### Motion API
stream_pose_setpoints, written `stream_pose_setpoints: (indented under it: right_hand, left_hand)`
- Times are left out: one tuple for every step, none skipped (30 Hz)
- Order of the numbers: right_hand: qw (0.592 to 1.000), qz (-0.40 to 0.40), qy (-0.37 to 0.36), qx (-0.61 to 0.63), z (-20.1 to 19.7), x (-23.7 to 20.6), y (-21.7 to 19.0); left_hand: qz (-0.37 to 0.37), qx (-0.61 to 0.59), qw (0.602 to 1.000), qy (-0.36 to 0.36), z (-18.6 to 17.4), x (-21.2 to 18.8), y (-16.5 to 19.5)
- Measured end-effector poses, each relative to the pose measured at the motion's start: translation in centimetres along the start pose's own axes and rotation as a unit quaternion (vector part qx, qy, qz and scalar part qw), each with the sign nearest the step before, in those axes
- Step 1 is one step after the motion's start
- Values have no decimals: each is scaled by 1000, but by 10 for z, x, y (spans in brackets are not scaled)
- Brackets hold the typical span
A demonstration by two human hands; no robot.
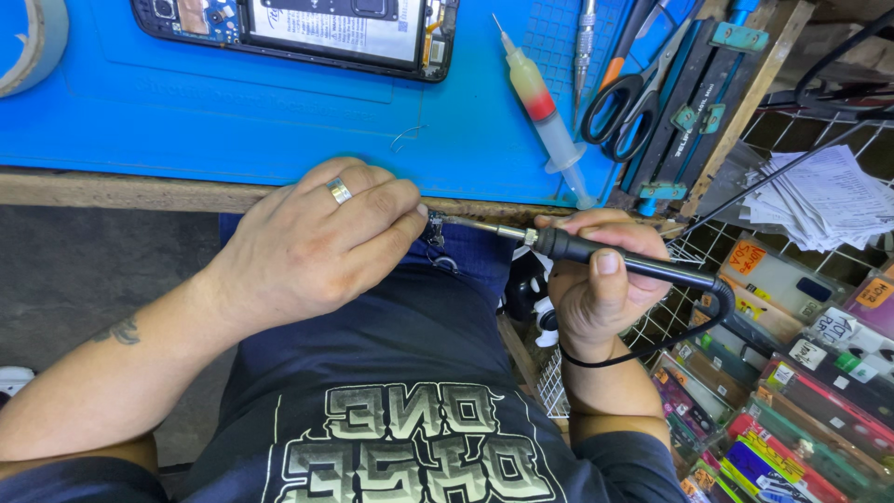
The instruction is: The person uses a soldering iron to work on a small electronic component held in their left hand. The task is performed over a blue mat on a cluttered workbench with various tools and a disassembled phone visible nearby.
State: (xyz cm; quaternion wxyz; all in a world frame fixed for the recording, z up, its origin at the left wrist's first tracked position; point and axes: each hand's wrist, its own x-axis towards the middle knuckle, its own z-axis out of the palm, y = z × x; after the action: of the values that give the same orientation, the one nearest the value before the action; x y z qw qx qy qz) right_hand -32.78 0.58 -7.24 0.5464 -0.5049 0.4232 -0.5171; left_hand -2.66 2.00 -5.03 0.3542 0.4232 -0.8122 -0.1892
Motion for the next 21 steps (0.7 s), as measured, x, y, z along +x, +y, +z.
stream_pose_setpoints:
  right_hand:
    - [1000, -2, 1, 0, 0, 0, 0]
    - [1000, -3, 2, 1, 0, 0, 1]
    - [1000, -5, 8, 2, 0, 0, 1]
    - [1000, -6, 14, 2, -1, 0, 1]
    - [1000, -9, 20, 3, -1, -1, 1]
    - [1000, -7, 18, 3, -1, -1, 1]
    - [1000, -6, 17, 4, 0, -1, 1]
    - [1000, -5, 17, 4, -1, -1, 1]
    - [1000, -3, 16, 5, -1, -1, 1]
    - [1000, -2, 15, 5, -1, -1, 0]
    - [1000, -1, 14, 5, 0, -1, 0]
    - [1000, -1, 12, 4, 0, -1, 0]
    - [1000, 0, 11, 3, 0, -1, 0]
    - [1000, 0, 9, 2, 0, -1, 0]
    - [1000, 2, 10, 2, 0, -1, 0]
    - [1000, 3, 11, 2, 0, -1, -1]
    - [1000, 5, 11, 3, 0, -1, -1]
    - [1000, 6, 9, 3, 0, -1, -1]
    - [1000, 6, 8, 2, 1, -1, -1]
    - [1000, 6, 7, 1, 1, -1, -1]
    - [1000, 5, 7, 0, 1, -1, -1]
  left_hand:
    - [0, -1, 1000, -1, 0, 0, 0]
    - [-1, -2, 1000, -2, 0, 0, 0]
    - [1, -1, 1000, -1, 0, -1, 0]
    - [3, 0, 1000, 0, 0, -1, -1]
    - [5, 2, 1000, 2, 0, -1, -1]
    - [4, 1, 1000, 2, 0, -1, -1]
    - [3, 1, 1000, 2, 0, -1, -1]
    - [2, 0, 1000, 3, 0, 0, 0]
    - [2, -1, 1000, 3, 0, 0, 0]
    - [1, -2, 1000, 4, 0, 0, 0]
    - [2, -3, 1000, 5, 0, 0, -1]
    - [3, -3, 1000, 5, 0, 0, -1]
    - [4, -4, 1000, 5, 0, 0, -1]
    - [5, -4, 1000, 6, 0, 0, -1]
    - [5, -5, 1000, 6, 0, 0, -2]
    - [4, -7, 1000, 6, 0, 0, -2]
    - [3, -8, 1000, 6, 0, 0, -1]
    - [3, -7, 1000, 7, 0, 0, -1]
    - [3, -6, 1000, 7, 0, 0, -1]
    - [4, -6, 1000, 8, 0, 0, -2]
    - [4, -5, 1000, 8, 0, 0, -2]
